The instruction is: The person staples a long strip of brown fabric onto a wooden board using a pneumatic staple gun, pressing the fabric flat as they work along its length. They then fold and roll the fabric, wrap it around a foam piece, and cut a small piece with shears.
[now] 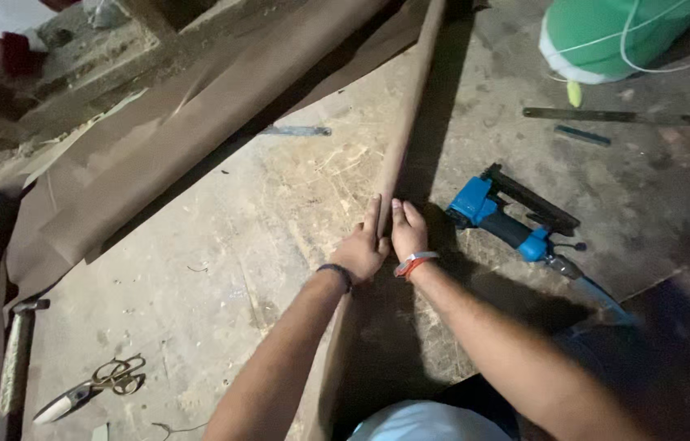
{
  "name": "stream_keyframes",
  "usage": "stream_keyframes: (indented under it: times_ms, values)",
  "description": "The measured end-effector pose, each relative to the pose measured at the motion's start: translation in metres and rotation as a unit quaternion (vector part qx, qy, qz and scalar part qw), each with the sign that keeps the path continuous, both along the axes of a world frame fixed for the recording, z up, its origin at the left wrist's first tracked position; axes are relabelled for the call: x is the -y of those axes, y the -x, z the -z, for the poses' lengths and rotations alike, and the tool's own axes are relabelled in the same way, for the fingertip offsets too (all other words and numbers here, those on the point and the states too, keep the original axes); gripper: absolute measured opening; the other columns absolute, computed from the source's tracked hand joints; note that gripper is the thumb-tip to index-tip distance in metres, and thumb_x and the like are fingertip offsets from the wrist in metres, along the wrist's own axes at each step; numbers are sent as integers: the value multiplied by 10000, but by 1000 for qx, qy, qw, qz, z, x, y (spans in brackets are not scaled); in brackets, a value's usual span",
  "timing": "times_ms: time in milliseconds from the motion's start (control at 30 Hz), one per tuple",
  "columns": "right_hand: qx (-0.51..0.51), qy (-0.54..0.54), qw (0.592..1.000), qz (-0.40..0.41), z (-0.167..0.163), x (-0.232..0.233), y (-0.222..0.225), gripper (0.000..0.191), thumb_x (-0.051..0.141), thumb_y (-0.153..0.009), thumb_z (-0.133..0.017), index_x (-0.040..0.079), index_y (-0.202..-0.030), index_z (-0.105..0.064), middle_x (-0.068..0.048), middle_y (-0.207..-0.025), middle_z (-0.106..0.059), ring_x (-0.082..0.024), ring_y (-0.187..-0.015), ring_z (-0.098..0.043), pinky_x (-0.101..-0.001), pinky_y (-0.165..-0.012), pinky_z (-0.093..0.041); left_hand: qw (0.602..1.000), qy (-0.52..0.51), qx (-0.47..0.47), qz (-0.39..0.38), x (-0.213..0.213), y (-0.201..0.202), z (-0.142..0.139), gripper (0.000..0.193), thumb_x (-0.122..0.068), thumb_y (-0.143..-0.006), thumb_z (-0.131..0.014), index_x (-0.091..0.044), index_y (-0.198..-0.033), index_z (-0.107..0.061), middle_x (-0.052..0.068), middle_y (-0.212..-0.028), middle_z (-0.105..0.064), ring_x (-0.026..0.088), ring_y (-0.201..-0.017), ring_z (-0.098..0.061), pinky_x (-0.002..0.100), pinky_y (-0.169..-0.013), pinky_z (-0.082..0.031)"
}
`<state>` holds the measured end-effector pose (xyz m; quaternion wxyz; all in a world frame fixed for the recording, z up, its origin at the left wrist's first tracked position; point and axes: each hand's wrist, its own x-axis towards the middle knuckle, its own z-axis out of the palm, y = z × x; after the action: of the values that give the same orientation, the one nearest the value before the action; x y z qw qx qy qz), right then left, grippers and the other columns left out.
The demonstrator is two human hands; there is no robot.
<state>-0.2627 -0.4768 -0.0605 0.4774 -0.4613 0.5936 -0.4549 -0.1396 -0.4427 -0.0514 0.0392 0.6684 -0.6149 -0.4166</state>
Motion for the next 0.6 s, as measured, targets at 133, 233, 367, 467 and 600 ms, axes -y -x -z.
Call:
stream_keyframes:
  times_ms: [133, 233, 367, 467, 600]
  values:
    - [-147, 15, 981, -124, -14, -1, 54, 240, 257, -848, -763, 72, -987, -700, -39, -910, -743, -144, -854, -716, -313, -770, -554, 996, 44, -83, -5, 10, -4, 16, 1034, -219, -893, -601, -300, -1649, 102, 362, -1352, -567, 490, -1257, -585, 494, -1069, -469]
    - [-443, 123, 883, -92, -34, -11, 129, 563, 278, -779, -874, 119, -1251, -609, -167, -1160, -662, -333, -1045, -646, -449, -876, -531, 989, 58, -134, -13, 10, -20, 28, 973, -194, -927, -593, -330, -1647, 48, 336, -1366, -596, 462, -1290, -579, 464, -1078, -462]
    - [-571, 75, 807, -131, -30, -14, 170, 1047, 320, -685, -931, 113, -1525, -341, -234, -1299, -573, -421, -1175, -599, -505, -996, -499, 979, 83, -184, -8, 10, -29, 32, 986, -127, -912, -604, -338, -1635, 32, 340, -1416, -545, 447, -1319, -553, 445, -1087, -434]
    - [-512, -81, 846, -125, -18, 11, 171, 1077, 339, -654, -946, 110, -1537, -373, -264, -1345, -535, -452, -1180, -568, -518, -953, -489, 983, 50, -174, -33, 7, -20, 29, 944, -154, -941, -578, -334, -1654, 14, 340, -1391, -576, 435, -1311, -581, 432, -1091, -456]
    - [-430, -128, 882, -141, -22, 39, 174, 817, 362, -723, -884, 106, -1426, -558, -221, -1307, -640, -381, -1197, -621, -477, -1021, -483, 989, 23, -146, -30, 5, -15, 18, 967, -148, -930, -568, -315, -1662, 42, 341, -1408, -567, 429, -1333, -559, 430, -1116, -449]
